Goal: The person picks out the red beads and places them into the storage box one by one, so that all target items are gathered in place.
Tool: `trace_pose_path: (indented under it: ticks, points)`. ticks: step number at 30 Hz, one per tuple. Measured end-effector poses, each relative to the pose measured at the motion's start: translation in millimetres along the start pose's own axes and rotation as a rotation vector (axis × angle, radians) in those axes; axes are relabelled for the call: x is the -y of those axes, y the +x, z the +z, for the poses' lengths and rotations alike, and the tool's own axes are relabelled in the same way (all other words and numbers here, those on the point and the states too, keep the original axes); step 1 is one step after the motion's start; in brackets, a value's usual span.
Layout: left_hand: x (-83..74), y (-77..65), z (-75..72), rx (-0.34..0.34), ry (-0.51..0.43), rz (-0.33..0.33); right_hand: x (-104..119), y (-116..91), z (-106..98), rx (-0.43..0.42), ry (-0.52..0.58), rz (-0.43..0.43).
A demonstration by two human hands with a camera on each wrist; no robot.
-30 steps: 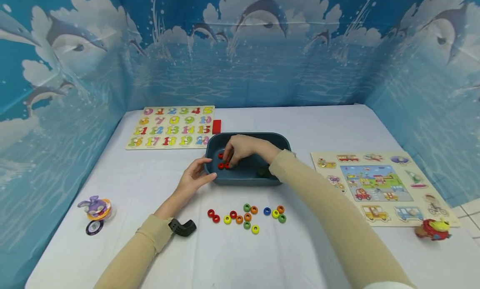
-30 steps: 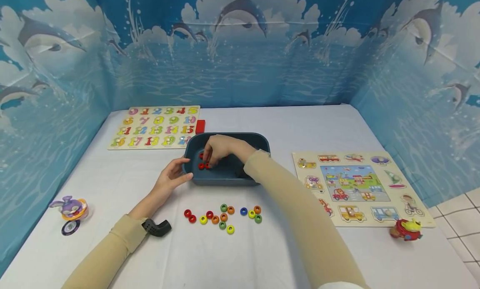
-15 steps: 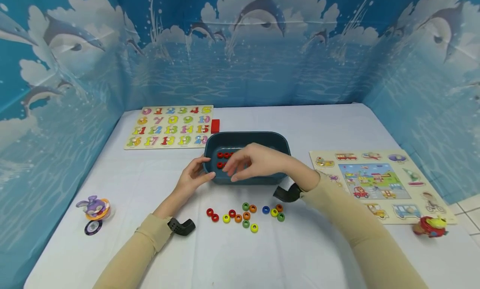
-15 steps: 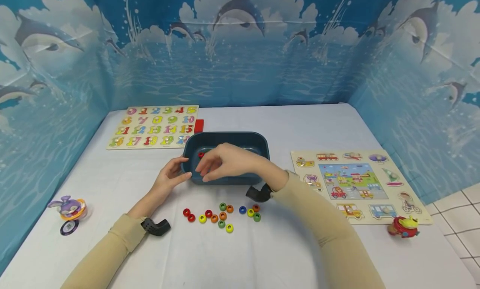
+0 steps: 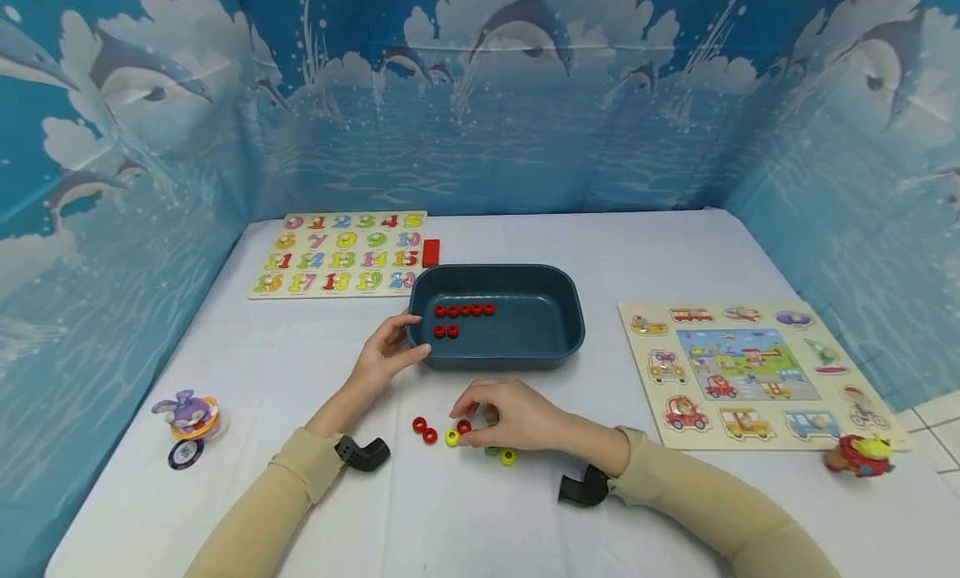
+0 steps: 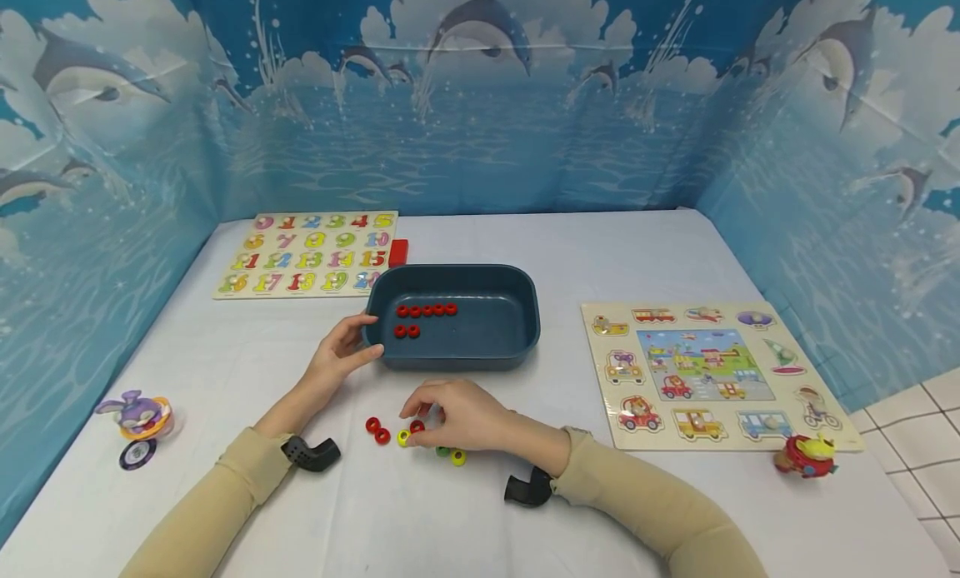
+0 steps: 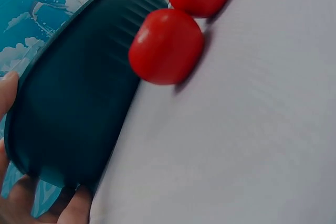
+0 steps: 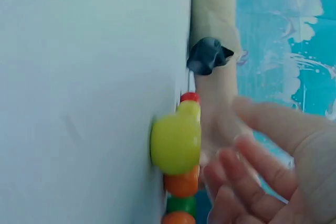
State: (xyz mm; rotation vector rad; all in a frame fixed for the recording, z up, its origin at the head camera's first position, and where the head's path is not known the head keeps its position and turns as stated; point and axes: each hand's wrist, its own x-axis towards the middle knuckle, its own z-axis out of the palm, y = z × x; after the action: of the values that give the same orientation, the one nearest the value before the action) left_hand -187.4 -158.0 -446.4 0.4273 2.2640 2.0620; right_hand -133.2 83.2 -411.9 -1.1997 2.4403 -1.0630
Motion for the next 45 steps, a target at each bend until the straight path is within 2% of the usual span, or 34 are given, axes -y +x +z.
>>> trace_pose_path:
  ticks: [3,8,26,30,33,39,42,45]
  points:
    - [-8.4,-3.0,1.9,-0.001,0.008,0.002,-4,0,7,-0.033,-0.06,-0.002]
    - [-22.1,-8.2,5.6,-0.001,0.021,0.003,-9,1,11,-0.034,-0.124,0.006]
    - [-25.2,-7.9,7.1,0.001,0.031,-0.008,-13,3,11,-0.055,-0.268,-0.006]
    - [-25.0,-8.5,6.9,0.0,0.032,-0.004,-1,2,-3,-0.104,-0.281,-0.065]
    - [-24.6,-8.2,6.4,0.004,0.027,0.003,11,5,-21,-0.163,-0.24,-0.11]
    - [-22.6,-7.2,5.4,0.002,0.018,0.006,16,28,-63,-0.269,-0.184,-0.136]
    - [-21.7,-6.8,5.5,0.001,0.009,0.0,7,44,-82,-0.262,-0.166,-0.108]
    - [-21.7,-6.6,6.0,0.004,0.001,-0.011,-6,61,-95,-0.201,-0.129,-0.039]
